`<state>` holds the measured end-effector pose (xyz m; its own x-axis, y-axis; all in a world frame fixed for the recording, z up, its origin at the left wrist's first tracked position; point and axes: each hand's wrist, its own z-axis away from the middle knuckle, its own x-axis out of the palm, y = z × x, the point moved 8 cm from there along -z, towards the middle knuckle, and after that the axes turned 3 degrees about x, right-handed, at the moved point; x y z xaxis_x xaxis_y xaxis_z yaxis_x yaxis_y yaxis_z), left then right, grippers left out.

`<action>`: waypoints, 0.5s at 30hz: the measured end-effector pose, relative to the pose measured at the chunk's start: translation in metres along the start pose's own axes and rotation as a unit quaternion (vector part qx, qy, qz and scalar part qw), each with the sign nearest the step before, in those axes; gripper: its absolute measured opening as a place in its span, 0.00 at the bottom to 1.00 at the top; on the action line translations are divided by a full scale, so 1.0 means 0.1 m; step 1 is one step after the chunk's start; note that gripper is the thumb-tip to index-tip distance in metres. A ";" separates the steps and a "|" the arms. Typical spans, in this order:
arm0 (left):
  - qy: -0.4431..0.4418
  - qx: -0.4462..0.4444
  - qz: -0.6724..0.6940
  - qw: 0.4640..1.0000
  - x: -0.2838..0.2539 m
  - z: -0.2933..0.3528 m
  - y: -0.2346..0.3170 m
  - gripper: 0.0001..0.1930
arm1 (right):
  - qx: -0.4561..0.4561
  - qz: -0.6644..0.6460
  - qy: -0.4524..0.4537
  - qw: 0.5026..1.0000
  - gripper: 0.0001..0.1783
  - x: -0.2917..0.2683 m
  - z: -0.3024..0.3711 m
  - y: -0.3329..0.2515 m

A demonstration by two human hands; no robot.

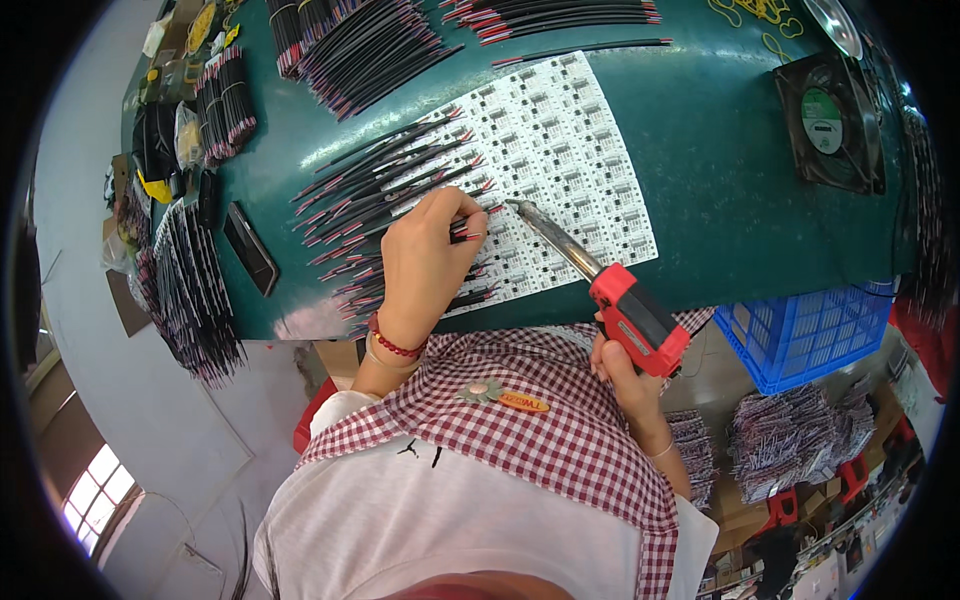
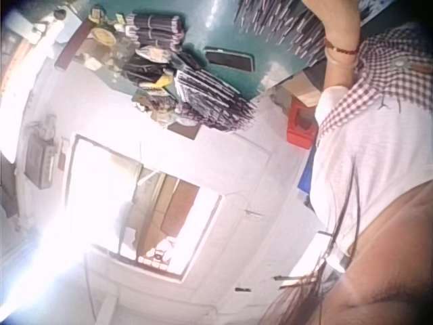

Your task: The person solders wires onto circuit boards, positioning each wire on the board by hand and applying heat with a soldering tool.

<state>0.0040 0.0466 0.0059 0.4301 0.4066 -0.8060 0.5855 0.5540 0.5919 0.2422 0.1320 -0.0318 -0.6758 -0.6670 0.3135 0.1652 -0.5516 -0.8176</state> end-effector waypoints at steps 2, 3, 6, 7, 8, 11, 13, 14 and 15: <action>0.003 0.000 0.006 1.000 -0.01 0.01 0.00 0.05 | 0.010 0.040 -0.008 0.999 0.20 0.02 -0.01 0.01; 0.006 0.002 0.012 1.000 -0.02 0.01 0.01 0.05 | 0.010 0.040 -0.010 0.999 0.20 0.03 -0.02 0.02; -0.013 -0.005 -0.016 1.000 0.00 -0.01 0.01 0.04 | -0.031 0.002 -0.023 0.999 0.18 0.06 -0.02 -0.07; -0.012 -0.006 -0.016 1.000 0.01 -0.02 0.00 0.04 | -0.027 0.000 -0.022 0.999 0.18 0.04 -0.01 -0.06; -0.014 -0.005 -0.022 1.000 0.03 -0.02 -0.01 0.04 | -0.024 -0.002 -0.020 1.000 0.18 0.04 -0.01 -0.05; -0.016 -0.010 -0.022 1.000 0.04 -0.02 -0.03 0.04 | 0.001 0.022 -0.009 1.000 0.18 0.02 -0.01 0.00; -0.016 -0.017 -0.016 1.000 0.04 -0.02 -0.04 0.04 | 0.002 0.023 -0.009 1.000 0.18 0.01 0.01 0.02; -0.016 -0.017 -0.011 1.000 0.04 -0.03 -0.03 0.04 | 0.002 0.024 -0.009 1.000 0.18 0.01 0.01 0.03; -0.016 -0.017 -0.006 1.000 0.04 -0.03 -0.03 0.04 | 0.002 0.024 -0.009 1.000 0.18 0.01 0.01 0.03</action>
<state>0.0018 0.0484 0.0008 0.4442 0.3769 -0.8128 0.5679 0.5832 0.5808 0.2425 0.1289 -0.0338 -0.6543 -0.7012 0.2833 0.2001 -0.5217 -0.8293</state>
